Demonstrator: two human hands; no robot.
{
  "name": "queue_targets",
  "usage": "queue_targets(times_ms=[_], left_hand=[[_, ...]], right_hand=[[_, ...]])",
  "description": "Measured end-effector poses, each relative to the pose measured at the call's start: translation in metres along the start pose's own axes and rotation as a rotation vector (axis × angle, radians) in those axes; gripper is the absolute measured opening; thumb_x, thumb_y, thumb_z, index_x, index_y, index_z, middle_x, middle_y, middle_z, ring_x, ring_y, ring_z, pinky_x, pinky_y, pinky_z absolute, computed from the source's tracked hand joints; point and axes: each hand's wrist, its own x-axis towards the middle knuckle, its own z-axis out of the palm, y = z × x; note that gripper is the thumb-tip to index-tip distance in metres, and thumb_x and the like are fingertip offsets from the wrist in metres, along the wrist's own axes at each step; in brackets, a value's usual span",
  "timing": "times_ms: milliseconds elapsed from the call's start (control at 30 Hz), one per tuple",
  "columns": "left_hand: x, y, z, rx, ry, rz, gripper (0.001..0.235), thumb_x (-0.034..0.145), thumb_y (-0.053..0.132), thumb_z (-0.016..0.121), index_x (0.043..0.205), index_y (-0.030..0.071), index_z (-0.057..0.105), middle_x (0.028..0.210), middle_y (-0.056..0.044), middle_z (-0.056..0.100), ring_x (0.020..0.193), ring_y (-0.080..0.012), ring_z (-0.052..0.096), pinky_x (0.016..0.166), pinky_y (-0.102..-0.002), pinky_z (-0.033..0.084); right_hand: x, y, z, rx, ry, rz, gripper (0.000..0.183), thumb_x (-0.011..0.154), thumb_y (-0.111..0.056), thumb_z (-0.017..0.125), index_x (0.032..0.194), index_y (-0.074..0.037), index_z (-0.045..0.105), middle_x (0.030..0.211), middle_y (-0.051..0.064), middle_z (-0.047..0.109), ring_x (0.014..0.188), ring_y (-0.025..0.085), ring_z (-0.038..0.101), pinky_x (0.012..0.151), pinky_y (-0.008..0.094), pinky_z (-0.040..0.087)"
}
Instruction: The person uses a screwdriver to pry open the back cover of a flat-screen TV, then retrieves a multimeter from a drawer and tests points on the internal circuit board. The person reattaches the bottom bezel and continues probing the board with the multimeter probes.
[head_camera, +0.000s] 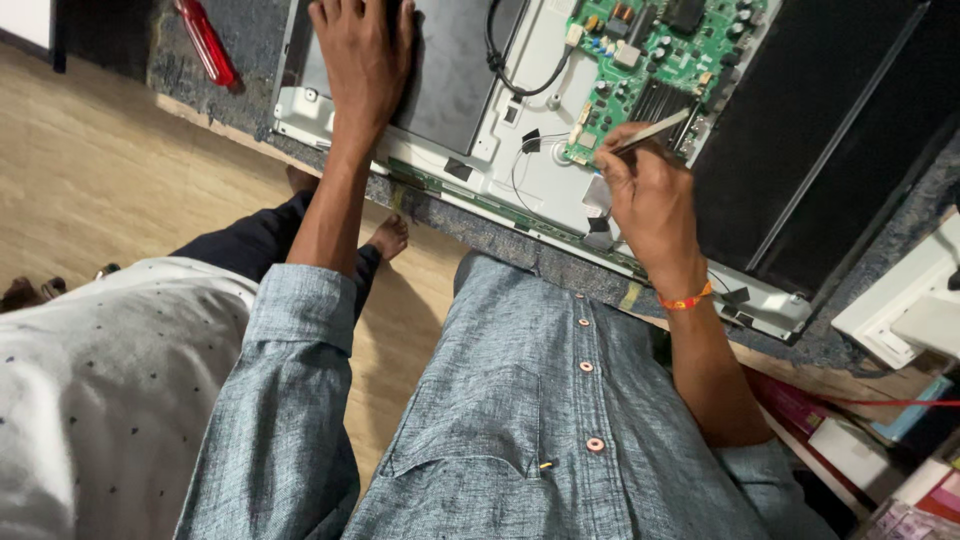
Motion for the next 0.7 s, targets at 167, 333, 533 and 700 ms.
queue_targets(times_ms=[167,333,533,700], left_hand=[[0.002,0.004,-0.006,0.003,0.021,0.002,0.03,0.108,0.023,0.065,0.129,0.004,0.057,0.124,-0.018,0.056,0.112,-0.0346,0.051,0.089,-0.047,0.039],[0.006,0.008,-0.01,0.01,-0.025,-0.025,0.031,0.106,0.022,0.067,0.128,0.004,0.057,0.123,-0.016,0.054,0.111,-0.0344,0.05,0.089,-0.047,0.038],[0.008,0.011,-0.016,-0.007,-0.04,0.001,0.023,0.106,0.021,0.068,0.12,0.005,0.058,0.118,-0.015,0.054,0.107,-0.0332,0.049,0.091,-0.047,0.038],[0.007,0.01,-0.014,-0.01,-0.065,-0.021,0.018,0.106,0.021,0.068,0.113,0.006,0.059,0.114,-0.013,0.053,0.106,-0.0327,0.049,0.091,-0.047,0.038]], right_hand=[[-0.022,0.014,-0.018,0.335,0.216,0.135,0.01,0.114,-0.006,0.059,0.117,0.003,0.058,0.101,0.015,0.072,0.094,0.023,0.08,0.079,0.034,0.063],[-0.066,0.036,-0.075,0.402,0.459,0.204,0.009,0.12,0.0,0.052,0.127,0.003,0.049,0.115,0.02,0.064,0.111,0.031,0.076,0.086,0.04,0.063],[-0.101,0.063,-0.114,0.301,0.522,0.196,0.008,0.126,-0.004,0.05,0.127,0.001,0.044,0.108,0.02,0.066,0.098,0.028,0.077,0.086,0.038,0.063],[-0.119,0.076,-0.106,0.238,0.511,0.278,0.006,0.123,0.0,0.05,0.126,0.004,0.046,0.111,0.02,0.066,0.098,0.026,0.075,0.084,0.038,0.064]])
